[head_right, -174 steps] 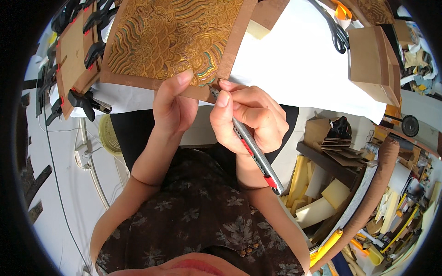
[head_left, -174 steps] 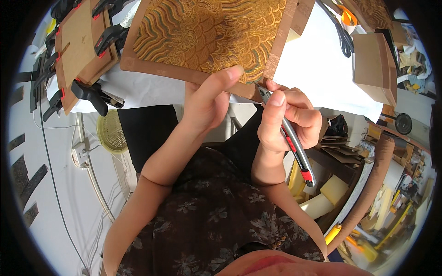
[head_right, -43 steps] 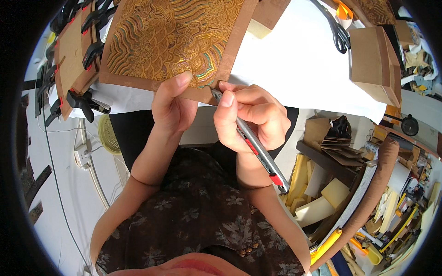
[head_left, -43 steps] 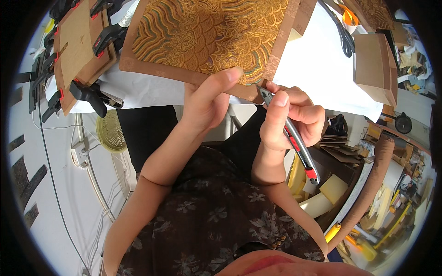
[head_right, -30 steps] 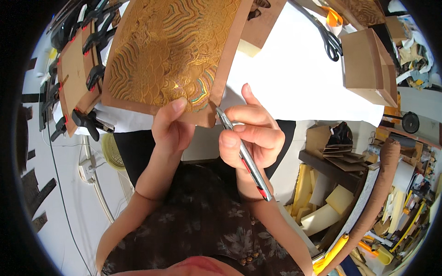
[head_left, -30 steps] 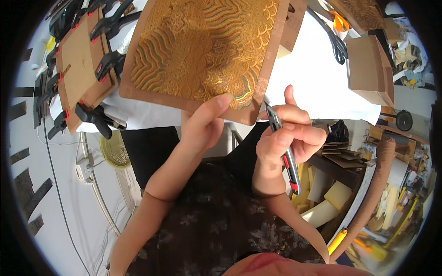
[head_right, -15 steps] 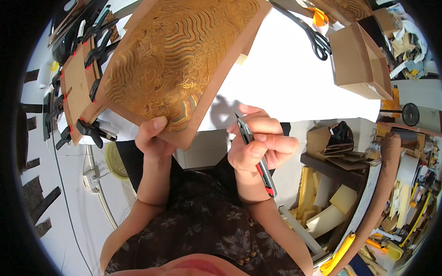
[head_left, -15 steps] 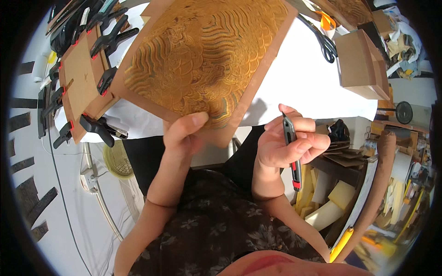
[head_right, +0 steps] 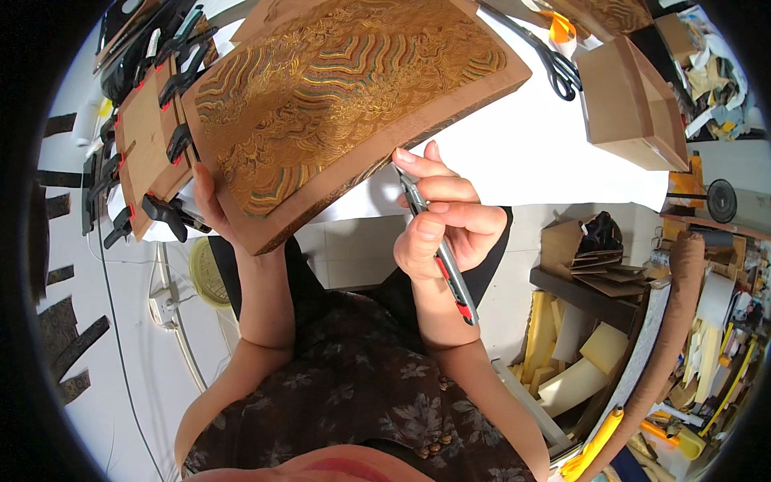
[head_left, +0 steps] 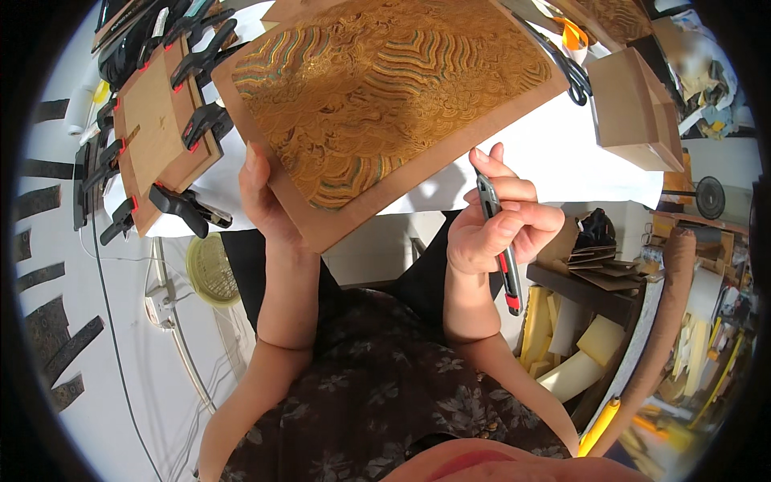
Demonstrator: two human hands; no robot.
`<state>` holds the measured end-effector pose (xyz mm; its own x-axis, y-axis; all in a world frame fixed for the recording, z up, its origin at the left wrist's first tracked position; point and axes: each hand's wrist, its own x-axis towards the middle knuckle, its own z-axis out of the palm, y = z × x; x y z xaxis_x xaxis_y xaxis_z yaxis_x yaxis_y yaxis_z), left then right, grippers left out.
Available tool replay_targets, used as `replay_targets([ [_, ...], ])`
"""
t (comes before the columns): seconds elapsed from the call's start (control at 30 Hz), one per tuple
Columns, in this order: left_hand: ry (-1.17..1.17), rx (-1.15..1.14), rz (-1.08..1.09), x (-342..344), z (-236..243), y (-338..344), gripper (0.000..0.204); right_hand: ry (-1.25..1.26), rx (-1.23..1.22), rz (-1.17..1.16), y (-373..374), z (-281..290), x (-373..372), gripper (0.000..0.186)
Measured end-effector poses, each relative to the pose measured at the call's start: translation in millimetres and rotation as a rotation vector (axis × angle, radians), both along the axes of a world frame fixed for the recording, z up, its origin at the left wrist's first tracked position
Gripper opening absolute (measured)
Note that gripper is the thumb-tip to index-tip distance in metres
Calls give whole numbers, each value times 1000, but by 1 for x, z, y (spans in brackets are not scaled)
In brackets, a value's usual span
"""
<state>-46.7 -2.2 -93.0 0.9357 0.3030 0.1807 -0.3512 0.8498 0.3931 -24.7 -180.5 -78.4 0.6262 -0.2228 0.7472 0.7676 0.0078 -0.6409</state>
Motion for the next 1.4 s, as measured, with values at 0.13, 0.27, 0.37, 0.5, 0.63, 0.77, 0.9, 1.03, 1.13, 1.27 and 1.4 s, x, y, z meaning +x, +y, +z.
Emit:
replay_targets([
  [0.13, 108, 81, 39, -3, 2, -1, 60, -6, 11, 22, 0, -1, 0, 36],
  [0.27, 99, 29, 22, -2, 5, -4, 62, -12, 37, 68, -1, 0, -1, 36],
  [0.37, 168, 71, 71, -2, 6, -5, 63, 14, 55, 78, 0, 2, -2, 36],
  [0.5, 106, -41, -108, -5, 9, -2, 63, 14, 55, 92, -1, 3, -3, 36],
  [0.63, -2, 20, -219, 0, 18, -4, 61, -19, 58, 49, -6, 4, -1, 35],
  [0.77, 84, 71, -159, 12, 37, 1, 58, -6, 81, 28, -10, 6, 4, 34],
  [0.9, 351, 70, 22, 32, 28, 23, 63, 3, 33, 102, -2, 0, 6, 34],
  [1.03, 105, -276, -94, 8, 17, -3, 77, 33, 6, 107, 4, -4, 10, 33],
  [1.13, -1, -334, -33, 0, 3, -30, 88, 67, -20, 86, 7, -3, 12, 27],
  [1.27, 46, -44, -1, -2, -19, -44, 79, 96, -44, 33, 7, -7, 14, 20],
  [1.4, 171, 88, 49, -2, -15, -42, 62, 58, -51, -96, 1, -6, 19, 22],
])
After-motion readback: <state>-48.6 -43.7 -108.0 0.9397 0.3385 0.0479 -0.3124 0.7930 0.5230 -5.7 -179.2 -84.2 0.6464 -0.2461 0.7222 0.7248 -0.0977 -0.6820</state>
